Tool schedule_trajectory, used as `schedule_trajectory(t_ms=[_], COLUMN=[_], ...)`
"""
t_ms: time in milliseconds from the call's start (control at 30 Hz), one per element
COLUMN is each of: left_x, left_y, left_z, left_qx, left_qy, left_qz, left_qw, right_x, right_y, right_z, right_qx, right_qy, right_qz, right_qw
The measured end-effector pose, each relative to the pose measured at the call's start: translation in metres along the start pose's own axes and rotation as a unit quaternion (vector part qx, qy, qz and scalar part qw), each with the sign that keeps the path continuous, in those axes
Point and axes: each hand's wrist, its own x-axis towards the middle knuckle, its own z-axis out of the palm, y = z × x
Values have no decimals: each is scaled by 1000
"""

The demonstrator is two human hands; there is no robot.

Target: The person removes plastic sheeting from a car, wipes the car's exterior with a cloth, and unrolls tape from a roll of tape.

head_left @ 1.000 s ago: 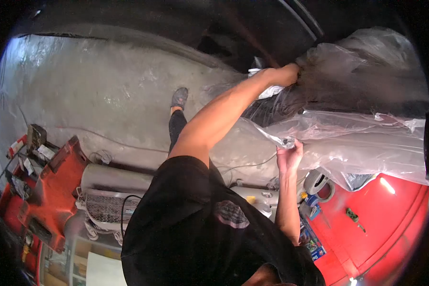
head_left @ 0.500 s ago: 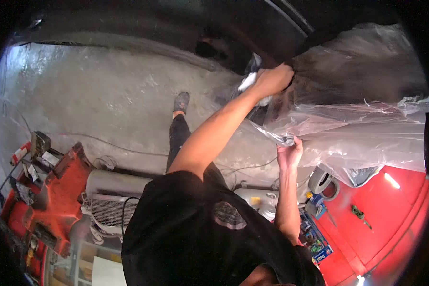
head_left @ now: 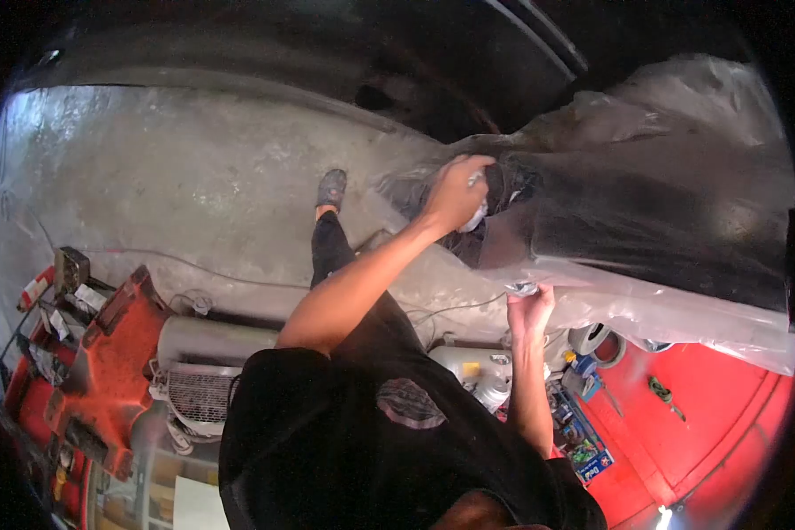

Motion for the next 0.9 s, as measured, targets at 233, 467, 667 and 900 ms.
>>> schedule_trajectory(t_ms=[233, 467, 667, 900], left_x=[130, 172, 235, 185], left_y=[-53, 65, 10, -89], left_z=[110, 121, 218, 148], left_qx=[14, 5, -4, 105], left_qy=[-154, -372, -295, -260], left_qz=[11, 35, 106, 19], left_qw=[988, 927, 950, 960], right_x=[-9, -15, -17, -17], right_y=[-2, 4, 12, 9], right_z=[10, 43, 14, 13], right_qx=[11, 31, 20, 22], right_qy=[39, 144, 121, 100], right_qz=[-4, -43, -39, -51], right_qw=[999, 988, 992, 993])
